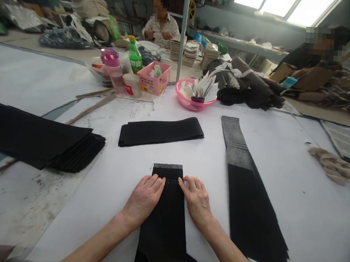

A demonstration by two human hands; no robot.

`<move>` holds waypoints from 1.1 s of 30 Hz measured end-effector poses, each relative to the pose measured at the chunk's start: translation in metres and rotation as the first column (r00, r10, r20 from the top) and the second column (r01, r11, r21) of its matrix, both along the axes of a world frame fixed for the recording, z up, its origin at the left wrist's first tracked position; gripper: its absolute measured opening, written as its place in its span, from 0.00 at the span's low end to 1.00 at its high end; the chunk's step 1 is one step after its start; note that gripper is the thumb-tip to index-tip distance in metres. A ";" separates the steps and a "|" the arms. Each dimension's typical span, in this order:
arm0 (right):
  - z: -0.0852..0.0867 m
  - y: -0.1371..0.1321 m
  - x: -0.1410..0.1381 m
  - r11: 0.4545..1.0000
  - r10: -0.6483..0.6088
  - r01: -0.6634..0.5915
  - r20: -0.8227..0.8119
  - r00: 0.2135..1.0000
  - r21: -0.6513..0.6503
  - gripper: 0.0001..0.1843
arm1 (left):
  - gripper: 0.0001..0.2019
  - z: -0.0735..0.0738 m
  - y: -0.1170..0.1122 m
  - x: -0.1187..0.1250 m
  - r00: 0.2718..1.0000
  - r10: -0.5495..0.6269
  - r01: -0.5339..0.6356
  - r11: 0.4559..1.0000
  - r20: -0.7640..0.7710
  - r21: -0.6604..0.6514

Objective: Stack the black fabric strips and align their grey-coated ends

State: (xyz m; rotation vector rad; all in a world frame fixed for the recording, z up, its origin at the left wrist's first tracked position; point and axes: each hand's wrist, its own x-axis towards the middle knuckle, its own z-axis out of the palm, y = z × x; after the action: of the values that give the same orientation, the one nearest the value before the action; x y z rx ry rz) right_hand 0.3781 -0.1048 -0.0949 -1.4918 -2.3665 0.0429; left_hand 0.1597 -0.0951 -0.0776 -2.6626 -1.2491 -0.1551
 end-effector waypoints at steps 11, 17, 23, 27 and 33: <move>-0.002 -0.003 0.001 1.000 -0.023 0.023 -0.003 1.000 0.003 0.24 | 0.20 -0.004 -0.004 -0.025 0.999 0.042 -0.042 0.999 0.008 0.001; -0.001 -0.006 0.001 0.999 -0.036 0.036 -0.031 0.999 0.011 0.23 | 0.17 -0.008 -0.009 -0.033 0.984 0.097 -0.093 0.995 0.152 -0.034; 0.023 -0.002 0.002 0.993 -0.094 0.080 -0.155 0.983 -0.088 0.22 | 0.14 0.000 -0.006 -0.047 0.826 0.242 -0.117 0.957 0.509 -0.264; 0.032 0.003 -0.004 0.999 -0.021 0.016 -0.099 0.995 -0.046 0.23 | 0.14 0.008 0.000 -0.040 0.765 0.284 -0.147 0.951 0.578 -0.273; 0.021 -0.001 -0.006 0.995 0.089 -0.093 -0.070 0.994 -0.049 0.15 | 0.15 0.008 0.004 -0.015 0.931 0.127 -0.065 0.981 0.341 -0.185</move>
State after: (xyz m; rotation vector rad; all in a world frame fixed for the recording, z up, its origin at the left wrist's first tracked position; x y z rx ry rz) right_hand 0.3719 -0.1058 -0.0740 -1.3821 -2.3940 0.1760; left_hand 0.1447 -0.0907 -0.0691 -2.7955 -1.5597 -0.5564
